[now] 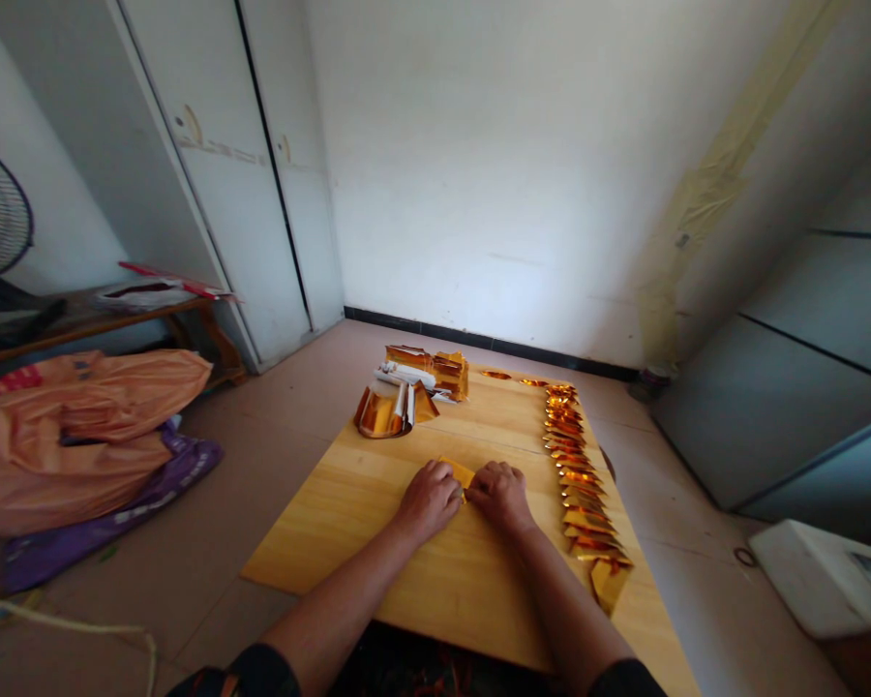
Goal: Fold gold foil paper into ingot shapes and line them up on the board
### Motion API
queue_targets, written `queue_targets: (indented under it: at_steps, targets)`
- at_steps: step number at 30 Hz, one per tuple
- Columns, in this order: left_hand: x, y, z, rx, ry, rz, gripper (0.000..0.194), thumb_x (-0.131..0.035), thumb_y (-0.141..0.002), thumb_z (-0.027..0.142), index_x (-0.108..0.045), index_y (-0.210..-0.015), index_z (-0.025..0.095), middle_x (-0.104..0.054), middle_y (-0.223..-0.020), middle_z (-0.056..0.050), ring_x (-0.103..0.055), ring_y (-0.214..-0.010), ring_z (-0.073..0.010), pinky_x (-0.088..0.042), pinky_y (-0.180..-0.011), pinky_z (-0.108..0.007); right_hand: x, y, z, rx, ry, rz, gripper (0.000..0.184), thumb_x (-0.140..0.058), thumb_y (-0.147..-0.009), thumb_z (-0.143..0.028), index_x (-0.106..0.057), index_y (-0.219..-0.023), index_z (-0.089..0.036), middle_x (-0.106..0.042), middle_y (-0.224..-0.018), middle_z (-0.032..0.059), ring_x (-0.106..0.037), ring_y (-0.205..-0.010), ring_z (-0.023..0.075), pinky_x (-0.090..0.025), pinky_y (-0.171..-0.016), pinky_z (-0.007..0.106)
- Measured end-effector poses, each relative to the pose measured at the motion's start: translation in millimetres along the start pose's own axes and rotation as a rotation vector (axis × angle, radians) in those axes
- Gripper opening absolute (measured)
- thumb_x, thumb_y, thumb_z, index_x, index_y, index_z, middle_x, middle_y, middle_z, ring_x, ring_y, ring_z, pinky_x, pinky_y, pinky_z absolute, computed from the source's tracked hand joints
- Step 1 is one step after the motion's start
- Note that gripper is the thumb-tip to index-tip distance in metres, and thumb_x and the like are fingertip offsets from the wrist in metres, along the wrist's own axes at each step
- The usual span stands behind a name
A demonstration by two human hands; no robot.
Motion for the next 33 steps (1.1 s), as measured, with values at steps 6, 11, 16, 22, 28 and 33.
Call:
queue_targets:
  at_steps: [6,11,16,22,28,33]
  targets:
    - [-1.5,1,0,0.011,-0.017,0.012,0.010,-0.053,-0.081,0.016,-0.060,-0.075,0.018,-0.056,-0.089,-0.005,-0.049,-0.090,-0.0188,-0.041,-0.081,-0.032,2,1,-2,-0.023,-0.013,-0.011,0.010,-0.065,-0.079,-0.031,-0.067,-0.074,-0.023,-0.063,-0.083,-0.0001,-0.051,-0.086,0.0158,-0.027,-0.081,0.029]
    - [-1.4,-2,3,0.086,-0.018,-0.001,0.005,-0.060,-0.080,0.024,-0.060,-0.078,0.019,-0.056,-0.092,-0.005,-0.049,-0.092,-0.0198,-0.042,-0.082,-0.033,0,0,-2,-0.067,-0.053,0.020,0.007,-0.066,-0.075,-0.026,-0.065,-0.071,-0.021,-0.062,-0.081,-0.0002,-0.051,-0.084,0.0159,-0.028,-0.081,0.029]
    - [-3.3,-4,2,0.170,0.029,-0.002,0.010,-0.067,-0.074,0.023,-0.061,-0.081,0.019,-0.056,-0.094,-0.004,-0.049,-0.094,-0.0203,-0.042,-0.083,-0.032,-4,-1,1,-0.105,-0.099,0.043,0.004,-0.066,-0.072,-0.024,-0.065,-0.070,-0.021,-0.063,-0.080,0.0003,-0.053,-0.084,0.0166,-0.029,-0.082,0.030]
    - [-4.3,-5,-2,0.203,0.084,-0.010,0.015,-0.071,-0.070,0.023,-0.063,-0.082,0.019,-0.057,-0.094,-0.004,-0.050,-0.095,-0.0203,-0.042,-0.084,-0.032,-9,-1,8,-0.088,-0.169,0.075,0.005,-0.063,-0.071,-0.019,-0.067,-0.071,-0.022,-0.065,-0.080,-0.0002,-0.056,-0.083,0.0164,-0.031,-0.083,0.030]
    - [-7.1,-5,-4,0.195,0.092,-0.001,0.016,-0.072,-0.069,0.023,-0.064,-0.082,0.019,-0.057,-0.094,-0.004,-0.050,-0.095,-0.0204,-0.042,-0.084,-0.032,-9,-2,14,-0.050,-0.218,0.093,0.017,-0.058,-0.070,-0.011,-0.068,-0.072,-0.024,-0.068,-0.080,-0.0008,-0.059,-0.082,0.0166,-0.035,-0.083,0.030]
    - [-8.5,-7,-6,0.159,0.099,0.000,0.019,-0.071,-0.070,0.024,-0.064,-0.088,0.021,-0.057,-0.096,-0.004,-0.049,-0.095,-0.0204,-0.041,-0.084,-0.032,-7,-2,13,-0.007,-0.186,0.042,0.019,-0.057,-0.075,-0.012,-0.071,-0.075,-0.026,-0.068,-0.083,-0.0001,-0.058,-0.084,0.0161,-0.035,-0.082,0.030]
Point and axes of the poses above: each hand's wrist, its own y-axis away from the middle knuckle, its own x-axis out of the back of the hand, z = x × y, the point moved 3 cm from there along -y, towards the middle knuckle
